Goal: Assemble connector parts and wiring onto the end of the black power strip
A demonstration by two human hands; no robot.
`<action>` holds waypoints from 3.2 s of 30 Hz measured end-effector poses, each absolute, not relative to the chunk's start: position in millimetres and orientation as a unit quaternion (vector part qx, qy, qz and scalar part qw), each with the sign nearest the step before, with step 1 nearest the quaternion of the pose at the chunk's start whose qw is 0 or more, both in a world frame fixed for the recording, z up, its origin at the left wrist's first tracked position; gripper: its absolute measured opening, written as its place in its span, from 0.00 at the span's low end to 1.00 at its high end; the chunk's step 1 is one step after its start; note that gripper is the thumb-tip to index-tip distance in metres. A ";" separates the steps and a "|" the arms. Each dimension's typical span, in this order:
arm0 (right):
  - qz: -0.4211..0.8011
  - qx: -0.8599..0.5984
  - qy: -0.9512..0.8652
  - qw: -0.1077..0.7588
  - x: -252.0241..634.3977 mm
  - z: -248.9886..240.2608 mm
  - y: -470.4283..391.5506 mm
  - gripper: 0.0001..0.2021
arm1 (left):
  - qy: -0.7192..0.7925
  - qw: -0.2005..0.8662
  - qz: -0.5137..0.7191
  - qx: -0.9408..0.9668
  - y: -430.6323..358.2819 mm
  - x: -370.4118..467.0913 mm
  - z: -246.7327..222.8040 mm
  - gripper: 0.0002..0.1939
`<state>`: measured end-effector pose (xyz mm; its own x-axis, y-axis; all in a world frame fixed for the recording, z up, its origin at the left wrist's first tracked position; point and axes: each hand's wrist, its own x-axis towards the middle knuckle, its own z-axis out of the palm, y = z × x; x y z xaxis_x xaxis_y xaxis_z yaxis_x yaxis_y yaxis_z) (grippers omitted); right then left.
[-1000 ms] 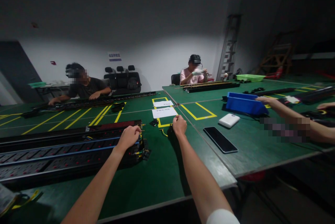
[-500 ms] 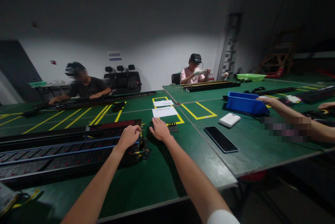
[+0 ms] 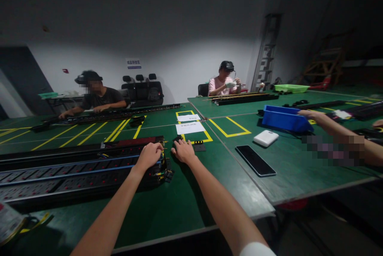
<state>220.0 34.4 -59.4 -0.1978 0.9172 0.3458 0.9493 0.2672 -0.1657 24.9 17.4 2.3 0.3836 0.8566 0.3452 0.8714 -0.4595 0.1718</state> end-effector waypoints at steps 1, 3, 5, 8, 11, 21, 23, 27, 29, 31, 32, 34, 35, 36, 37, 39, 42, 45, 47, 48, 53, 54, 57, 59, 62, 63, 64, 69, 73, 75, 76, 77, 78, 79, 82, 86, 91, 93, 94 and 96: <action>-0.048 -0.602 -0.775 0.186 219.0 -57.3 32.6 0.21 | -0.520 0.019 -0.195 -0.832 17.4 24.9 2.5 0.14; -0.065 -0.597 -0.779 0.179 216.0 -51.7 29.3 0.18 | -0.521 0.021 -0.193 -0.831 17.4 24.9 2.6 0.14; -0.084 -0.593 -0.781 0.175 211.6 -45.2 26.2 0.18 | -0.523 0.024 -0.191 -0.830 17.6 24.9 2.5 0.14; -0.109 -0.585 -0.782 0.183 203.8 -36.9 22.4 0.21 | -0.526 0.026 -0.187 -0.830 18.0 25.0 2.4 0.14; -0.120 -0.569 -0.785 0.216 199.1 -33.9 19.8 0.20 | -0.528 0.023 -0.184 -0.829 17.6 25.6 3.0 0.14; -0.083 -0.552 -0.802 0.214 210.5 -45.0 25.4 0.13 | -0.525 0.023 -0.191 -0.829 17.9 26.3 1.7 0.15; -0.074 -0.557 -0.795 0.228 212.0 -45.4 27.4 0.14 | -0.522 0.022 -0.193 -0.830 18.2 25.8 1.4 0.15; -0.041 -0.571 -0.789 0.223 211.8 -44.8 30.6 0.15 | -0.522 0.022 -0.192 -0.831 17.7 25.2 1.8 0.15; -0.040 -0.592 -0.774 0.223 211.1 -44.9 31.9 0.15 | -0.521 0.022 -0.194 -0.831 17.4 25.0 1.8 0.15; -0.048 -0.621 -0.751 0.221 211.4 -45.2 32.9 0.16 | -0.519 0.023 -0.196 -0.831 17.6 24.9 1.4 0.15; -0.053 -0.636 -0.739 0.217 212.1 -45.3 33.1 0.16 | -0.519 0.023 -0.197 -0.832 17.9 24.8 1.1 0.15; -0.058 -0.664 -0.718 0.199 214.5 -45.3 33.1 0.16 | -0.520 0.022 -0.198 -0.831 18.9 24.5 0.1 0.14; -0.057 -0.673 -0.712 0.189 216.0 -45.0 32.8 0.15 | -0.521 0.021 -0.198 -0.830 19.3 24.4 -0.3 0.14; -0.054 -0.679 -0.710 0.180 217.4 -44.5 32.4 0.15 | -0.522 0.020 -0.199 -0.829 19.7 24.3 -0.7 0.14; -0.050 -0.682 -0.709 0.173 218.5 -43.8 32.0 0.16 | -0.522 0.020 -0.200 -0.829 19.8 24.2 -0.9 0.15; -0.047 -0.681 -0.711 0.168 219.5 -41.8 30.6 0.18 | -0.522 0.021 -0.202 -0.829 19.7 24.3 -0.9 0.15; -0.043 -0.669 -0.723 0.168 217.7 -38.3 27.8 0.20 | -0.522 0.019 -0.198 -0.829 18.7 24.7 0.1 0.14; -0.030 -0.630 -0.757 0.171 214.1 -36.6 24.8 0.21 | -0.524 0.018 -0.192 -0.829 18.6 25.5 1.1 0.14; -0.023 -0.600 -0.781 0.173 211.7 -37.3 23.4 0.21 | -0.526 0.016 -0.191 -0.829 19.2 25.9 1.3 0.14; -0.020 -0.587 -0.791 0.174 210.7 -38.2 23.1 0.20 | -0.526 0.014 -0.191 -0.829 19.5 26.1 1.3 0.15; -0.017 -0.551 -0.813 0.191 208.2 -44.8 24.3 0.19 | -0.518 0.018 -0.168 -0.839 19.6 26.5 1.8 0.18; -0.016 -0.548 -0.813 0.197 208.3 -45.8 24.8 0.18 | -0.517 0.019 -0.162 -0.841 19.3 26.6 2.1 0.18; -0.014 -0.540 -0.814 0.216 209.0 -47.6 25.8 0.16 | -0.518 0.021 -0.148 -0.842 18.8 26.8 3.0 0.19; -0.013 -0.535 -0.815 0.221 209.4 -47.9 25.8 0.16 | -0.520 0.023 -0.143 -0.842 18.9 26.7 3.2 0.19; -0.015 -0.530 -0.818 0.222 209.0 -48.0 24.8 0.14 | -0.517 0.025 -0.140 -0.844 19.3 26.6 2.9 0.20; -0.017 -0.530 -0.818 0.224 208.5 -48.1 24.3 0.14 | -0.516 0.026 -0.140 -0.844 19.5 26.6 2.6 0.20; -0.017 -0.531 -0.816 0.225 208.0 -48.2 23.8 0.14 | -0.516 0.026 -0.139 -0.845 19.7 26.6 2.2 0.20; 0.002 -0.559 -0.790 0.252 203.9 -48.3 22.5 0.16 | -0.514 0.024 -0.151 -0.844 20.9 26.1 -0.3 0.19; 0.073 -0.568 -0.769 0.286 200.4 -49.8 28.8 0.16 | -0.521 0.018 -0.162 -0.837 20.6 26.0 -1.0 0.18; 0.113 -0.564 -0.754 0.317 199.0 -52.1 34.4 0.18 | -0.529 0.013 -0.170 -0.832 19.4 26.3 -0.1 0.17; 0.128 -0.561 -0.746 0.335 198.4 -53.6 37.3 0.19 | -0.532 0.011 -0.174 -0.829 18.5 26.6 0.6 0.17; 0.140 -0.559 -0.738 0.351 197.8 -55.3 40.0 0.19 | -0.535 0.010 -0.178 -0.826 17.6 26.9 1.4 0.17; 0.151 -0.557 -0.732 0.362 197.2 -56.9 42.4 0.20 | -0.539 0.012 -0.180 -0.823 16.7 27.3 2.1 0.17; 0.160 -0.555 -0.727 0.371 196.6 -58.5 44.4 0.20 | -0.544 0.016 -0.181 -0.819 15.9 27.7 2.8 0.16; 0.182 -0.552 -0.717 0.384 195.3 -62.0 47.7 0.21 | -0.560 0.032 -0.180 -0.808 14.4 28.5 3.8 0.14; 0.209 -0.552 -0.701 0.400 195.3 -62.9 46.8 0.21 | -0.564 0.022 -0.185 -0.805 15.7 27.9 2.8 0.13; 0.246 -0.524 -0.712 0.398 194.1 -58.9 41.6 0.24 | -0.541 -0.012 -0.195 -0.818 20.1 25.9 -0.6 0.16; 0.247 -0.510 -0.720 0.400 192.8 -57.2 39.5 0.24 | -0.532 -0.014 -0.202 -0.822 21.5 25.3 -2.0 0.17; 0.247 -0.507 -0.722 0.402 192.3 -56.6 38.7 0.25 | -0.531 -0.014 -0.205 -0.822 22.0 25.2 -2.6 0.17; 0.251 -0.504 -0.721 0.405 191.7 -55.9 37.8 0.25 | -0.531 -0.014 -0.205 -0.822 22.3 25.2 -3.1 0.18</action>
<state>191.7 37.8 -55.9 -0.1648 0.9296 0.3298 0.5227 0.3659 -0.7700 25.2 22.3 -3.1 0.3515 0.8793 0.3213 0.8676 -0.4349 0.2410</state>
